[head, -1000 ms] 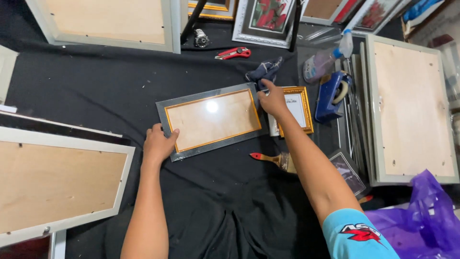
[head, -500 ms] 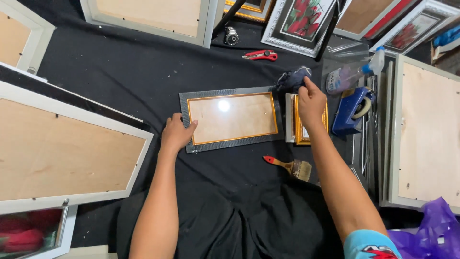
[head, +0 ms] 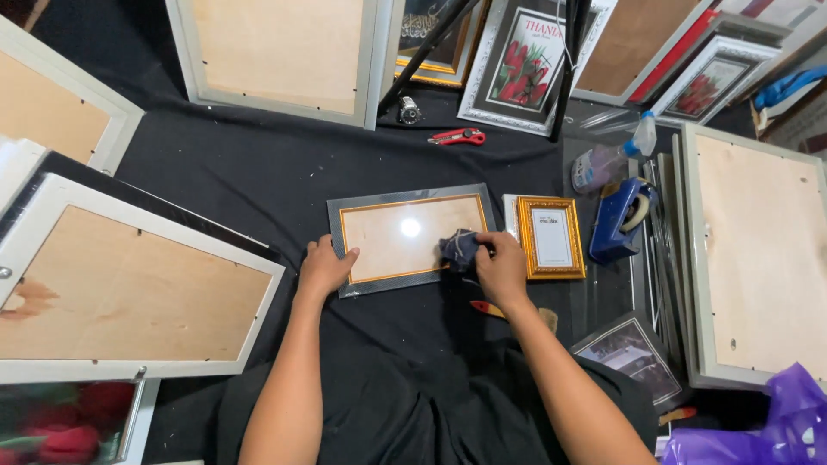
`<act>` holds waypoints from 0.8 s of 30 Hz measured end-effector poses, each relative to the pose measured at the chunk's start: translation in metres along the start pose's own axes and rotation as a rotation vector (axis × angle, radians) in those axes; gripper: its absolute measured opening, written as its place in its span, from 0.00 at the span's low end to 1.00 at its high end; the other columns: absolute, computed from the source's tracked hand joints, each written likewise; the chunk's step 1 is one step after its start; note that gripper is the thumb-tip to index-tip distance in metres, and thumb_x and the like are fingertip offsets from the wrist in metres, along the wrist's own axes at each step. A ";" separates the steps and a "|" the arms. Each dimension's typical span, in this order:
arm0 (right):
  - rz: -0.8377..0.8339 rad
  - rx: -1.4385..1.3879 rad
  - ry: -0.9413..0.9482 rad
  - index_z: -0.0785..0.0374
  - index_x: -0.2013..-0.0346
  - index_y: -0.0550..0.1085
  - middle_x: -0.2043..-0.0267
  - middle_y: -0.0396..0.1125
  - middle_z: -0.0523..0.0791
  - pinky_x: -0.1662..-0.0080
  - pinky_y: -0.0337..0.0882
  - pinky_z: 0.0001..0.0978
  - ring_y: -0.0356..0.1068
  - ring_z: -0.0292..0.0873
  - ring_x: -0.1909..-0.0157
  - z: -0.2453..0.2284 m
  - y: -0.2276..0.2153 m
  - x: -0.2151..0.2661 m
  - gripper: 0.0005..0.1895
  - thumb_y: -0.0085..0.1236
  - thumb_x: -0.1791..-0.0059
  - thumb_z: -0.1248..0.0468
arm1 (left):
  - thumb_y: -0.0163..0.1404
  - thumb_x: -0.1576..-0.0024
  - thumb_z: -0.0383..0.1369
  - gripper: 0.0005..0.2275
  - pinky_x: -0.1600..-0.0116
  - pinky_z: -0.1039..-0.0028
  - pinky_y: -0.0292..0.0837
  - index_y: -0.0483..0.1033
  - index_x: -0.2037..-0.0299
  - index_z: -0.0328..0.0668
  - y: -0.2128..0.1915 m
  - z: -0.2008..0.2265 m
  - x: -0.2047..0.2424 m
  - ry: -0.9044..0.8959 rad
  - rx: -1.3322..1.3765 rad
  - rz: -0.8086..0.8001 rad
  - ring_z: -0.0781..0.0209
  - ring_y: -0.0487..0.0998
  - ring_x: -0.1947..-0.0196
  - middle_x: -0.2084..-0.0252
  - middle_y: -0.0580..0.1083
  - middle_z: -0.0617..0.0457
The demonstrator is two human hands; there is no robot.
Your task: Cleaning the glass and frames of several picture frames using a cloth and a brush.
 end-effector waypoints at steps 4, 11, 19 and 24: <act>-0.110 0.133 -0.101 0.59 0.48 0.80 0.49 0.71 0.49 0.45 0.73 0.41 0.72 0.54 0.45 0.011 0.042 -0.010 0.17 0.54 0.50 0.62 | 0.50 0.41 0.52 0.37 0.37 0.45 0.69 0.60 0.30 0.29 0.001 -0.004 -0.005 -0.006 0.006 0.022 0.27 0.71 0.37 0.36 0.64 0.28; -0.362 0.291 0.001 0.73 0.35 0.68 0.34 0.56 0.61 0.40 0.72 0.48 0.63 0.63 0.34 0.014 0.062 -0.005 0.31 0.55 0.49 0.57 | 0.50 0.40 0.49 0.32 0.38 0.46 0.69 0.63 0.33 0.29 0.000 -0.007 -0.009 0.006 0.026 0.073 0.33 0.73 0.39 0.44 0.70 0.35; -0.529 0.240 -0.051 0.59 0.23 0.52 0.23 0.39 0.66 0.32 0.56 0.70 0.46 0.76 0.26 -0.031 0.054 0.004 0.38 0.52 0.47 0.61 | 0.48 0.39 0.50 0.30 0.38 0.47 0.68 0.65 0.35 0.32 -0.006 -0.003 -0.010 -0.025 0.022 0.104 0.37 0.74 0.40 0.47 0.72 0.38; -0.612 0.479 0.004 0.63 0.24 0.55 0.19 0.36 0.60 0.29 0.50 0.64 0.39 0.65 0.20 -0.010 0.069 0.001 0.33 0.45 0.44 0.57 | 0.49 0.40 0.50 0.28 0.39 0.49 0.69 0.66 0.36 0.36 -0.005 -0.008 -0.014 -0.034 0.036 0.113 0.39 0.74 0.41 0.48 0.72 0.40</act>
Point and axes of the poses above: each hand's wrist, its own x-axis away from the middle knuckle, its own y-axis out of the palm, z = x × y, the point moved 8 cm from there along -x, towards the middle knuckle
